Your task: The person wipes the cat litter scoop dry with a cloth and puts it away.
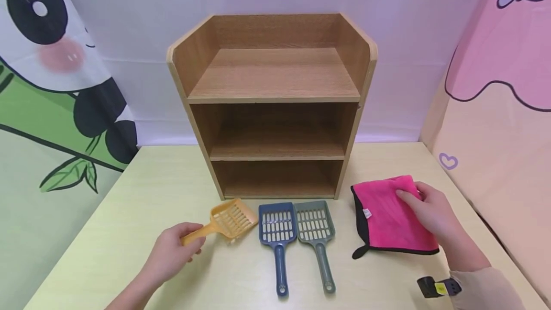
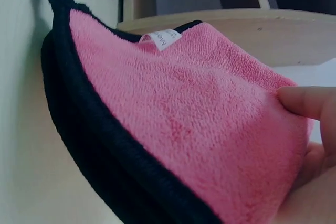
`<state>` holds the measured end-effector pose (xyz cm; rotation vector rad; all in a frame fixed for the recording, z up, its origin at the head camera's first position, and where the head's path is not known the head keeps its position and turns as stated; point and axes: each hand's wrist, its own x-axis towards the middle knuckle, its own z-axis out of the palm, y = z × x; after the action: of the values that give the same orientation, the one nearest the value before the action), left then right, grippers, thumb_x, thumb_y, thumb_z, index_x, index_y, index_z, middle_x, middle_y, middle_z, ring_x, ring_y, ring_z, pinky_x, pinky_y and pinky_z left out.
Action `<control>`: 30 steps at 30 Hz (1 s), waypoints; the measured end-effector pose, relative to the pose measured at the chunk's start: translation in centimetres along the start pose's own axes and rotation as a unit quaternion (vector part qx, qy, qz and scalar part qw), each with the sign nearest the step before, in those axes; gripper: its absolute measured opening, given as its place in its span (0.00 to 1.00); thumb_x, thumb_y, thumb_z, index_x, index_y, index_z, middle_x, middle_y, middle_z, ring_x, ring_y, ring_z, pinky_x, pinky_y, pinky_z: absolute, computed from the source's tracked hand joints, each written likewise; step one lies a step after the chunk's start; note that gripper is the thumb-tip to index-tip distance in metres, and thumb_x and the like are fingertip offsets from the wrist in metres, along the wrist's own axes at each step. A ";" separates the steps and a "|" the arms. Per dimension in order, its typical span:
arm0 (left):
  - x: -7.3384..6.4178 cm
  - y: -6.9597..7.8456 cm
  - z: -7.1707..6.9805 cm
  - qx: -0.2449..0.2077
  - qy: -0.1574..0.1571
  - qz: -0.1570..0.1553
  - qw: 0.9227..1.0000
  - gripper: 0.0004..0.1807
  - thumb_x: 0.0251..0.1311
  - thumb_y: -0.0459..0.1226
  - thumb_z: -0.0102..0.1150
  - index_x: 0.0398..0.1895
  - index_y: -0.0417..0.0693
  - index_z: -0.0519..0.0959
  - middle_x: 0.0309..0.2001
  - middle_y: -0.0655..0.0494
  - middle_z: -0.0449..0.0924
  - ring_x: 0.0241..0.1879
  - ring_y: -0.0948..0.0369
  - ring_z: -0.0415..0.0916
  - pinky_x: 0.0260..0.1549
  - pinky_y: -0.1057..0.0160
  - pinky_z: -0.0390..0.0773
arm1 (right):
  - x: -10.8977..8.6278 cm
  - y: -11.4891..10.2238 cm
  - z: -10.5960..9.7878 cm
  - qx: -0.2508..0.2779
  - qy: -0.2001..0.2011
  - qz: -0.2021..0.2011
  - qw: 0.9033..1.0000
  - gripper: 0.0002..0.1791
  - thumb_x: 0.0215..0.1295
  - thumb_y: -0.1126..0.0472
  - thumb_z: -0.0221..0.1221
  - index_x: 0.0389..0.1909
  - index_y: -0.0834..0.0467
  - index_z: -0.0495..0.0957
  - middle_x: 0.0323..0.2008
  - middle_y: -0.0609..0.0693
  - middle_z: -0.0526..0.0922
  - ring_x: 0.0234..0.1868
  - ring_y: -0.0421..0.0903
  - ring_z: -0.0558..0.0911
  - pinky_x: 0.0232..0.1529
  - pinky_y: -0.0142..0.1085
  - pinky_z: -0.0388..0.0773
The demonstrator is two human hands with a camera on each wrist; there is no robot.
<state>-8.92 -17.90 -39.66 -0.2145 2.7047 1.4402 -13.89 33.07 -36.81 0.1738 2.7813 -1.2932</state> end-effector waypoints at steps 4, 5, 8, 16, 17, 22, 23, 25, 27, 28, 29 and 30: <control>0.0 0.5 -0.9 0.011 0.032 0.010 0.999 0.15 0.54 0.33 0.62 0.45 0.39 0.78 0.37 0.48 0.83 0.24 0.63 0.76 0.16 0.68 0.73 | -0.3 -0.8 0.1 0.022 0.013 -0.012 1.000 0.25 0.68 0.45 0.52 0.51 0.63 0.69 0.26 0.40 0.75 0.25 0.42 0.76 0.25 0.35 0.77; 0.0 0.7 -1.1 0.010 0.036 0.011 0.999 0.14 0.54 0.34 0.62 0.45 0.39 0.78 0.37 0.48 0.83 0.25 0.63 0.76 0.16 0.67 0.74 | -0.4 -1.1 0.1 0.026 0.016 -0.014 0.999 0.25 0.68 0.45 0.52 0.51 0.63 0.69 0.26 0.39 0.75 0.25 0.42 0.76 0.25 0.35 0.78; 0.2 1.1 -1.5 0.003 0.045 0.021 0.999 0.14 0.54 0.34 0.63 0.45 0.40 0.79 0.38 0.46 0.83 0.25 0.62 0.77 0.18 0.67 0.75 | -0.7 -2.0 0.0 0.034 0.025 -0.014 0.999 0.25 0.68 0.45 0.53 0.52 0.62 0.69 0.26 0.37 0.75 0.25 0.41 0.77 0.25 0.35 0.79; 0.5 2.5 -1.3 -0.035 0.042 0.067 0.996 0.15 0.55 0.34 0.64 0.46 0.41 0.80 0.39 0.46 0.84 0.26 0.63 0.80 0.21 0.68 0.77 | -1.1 -4.6 0.2 0.065 0.035 -0.015 0.997 0.24 0.67 0.45 0.53 0.54 0.59 0.69 0.26 0.36 0.75 0.24 0.42 0.79 0.24 0.36 0.80; 0.5 2.8 -1.2 -0.046 0.038 0.075 0.995 0.15 0.54 0.33 0.65 0.46 0.41 0.81 0.38 0.46 0.84 0.26 0.63 0.80 0.21 0.68 0.78 | -1.2 -4.9 0.3 0.070 0.038 -0.015 0.997 0.23 0.67 0.45 0.53 0.53 0.56 0.70 0.26 0.36 0.75 0.23 0.42 0.79 0.24 0.36 0.80; 0.7 4.4 -0.3 -0.096 0.001 0.108 0.989 0.14 0.55 0.32 0.64 0.46 0.40 0.81 0.37 0.46 0.84 0.27 0.61 0.81 0.23 0.68 0.80 | -1.7 -6.4 0.9 0.110 0.054 -0.020 0.992 0.11 0.66 0.46 0.55 0.47 0.43 0.72 0.27 0.35 0.75 0.24 0.40 0.79 0.24 0.35 0.80; 0.7 4.7 -0.1 -0.106 -0.008 0.115 0.988 0.14 0.55 0.32 0.64 0.46 0.40 0.81 0.38 0.45 0.84 0.27 0.61 0.81 0.24 0.68 0.80 | -1.8 -6.7 1.0 0.117 0.055 -0.023 0.991 0.11 0.66 0.46 0.55 0.46 0.42 0.72 0.27 0.35 0.75 0.24 0.39 0.79 0.24 0.35 0.81; 0.8 5.3 0.3 -0.120 -0.028 0.131 0.984 0.15 0.55 0.32 0.64 0.47 0.40 0.81 0.39 0.44 0.83 0.27 0.61 0.81 0.23 0.69 0.79 | -1.9 -7.4 1.4 0.126 0.056 -0.025 0.990 0.10 0.66 0.46 0.56 0.46 0.41 0.72 0.28 0.35 0.75 0.25 0.39 0.79 0.25 0.35 0.81; 0.8 5.9 0.8 -0.133 -0.045 0.142 0.980 0.15 0.55 0.32 0.65 0.47 0.40 0.81 0.40 0.44 0.82 0.27 0.62 0.80 0.23 0.70 0.78 | -2.1 -8.1 1.7 0.132 0.054 -0.023 0.990 0.11 0.65 0.46 0.56 0.46 0.42 0.72 0.29 0.35 0.75 0.25 0.39 0.79 0.25 0.35 0.81; 0.8 6.1 1.0 -0.139 -0.054 0.149 0.978 0.15 0.55 0.32 0.65 0.47 0.39 0.81 0.40 0.43 0.82 0.27 0.62 0.80 0.23 0.70 0.78 | -2.2 -8.5 1.9 0.134 0.051 -0.021 0.989 0.12 0.65 0.45 0.56 0.46 0.43 0.71 0.29 0.36 0.75 0.25 0.39 0.80 0.26 0.35 0.82; 0.9 6.4 1.2 -0.144 -0.062 0.154 0.976 0.15 0.55 0.33 0.65 0.47 0.39 0.80 0.40 0.42 0.82 0.27 0.62 0.80 0.23 0.70 0.78 | -2.3 -8.9 2.2 0.136 0.050 -0.019 0.989 0.14 0.65 0.44 0.56 0.47 0.44 0.71 0.29 0.36 0.75 0.26 0.39 0.80 0.26 0.36 0.82; 0.9 6.6 1.5 -0.147 -0.069 0.158 0.974 0.16 0.55 0.33 0.65 0.47 0.39 0.80 0.40 0.42 0.82 0.27 0.62 0.80 0.23 0.71 0.78 | -2.4 -9.3 2.4 0.138 0.051 -0.017 0.989 0.14 0.65 0.44 0.55 0.47 0.45 0.71 0.30 0.36 0.75 0.26 0.39 0.80 0.27 0.36 0.82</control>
<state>-10.85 -13.08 -35.19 0.3076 2.4867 1.8588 -12.71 25.10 -31.03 0.2132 2.6820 -1.7222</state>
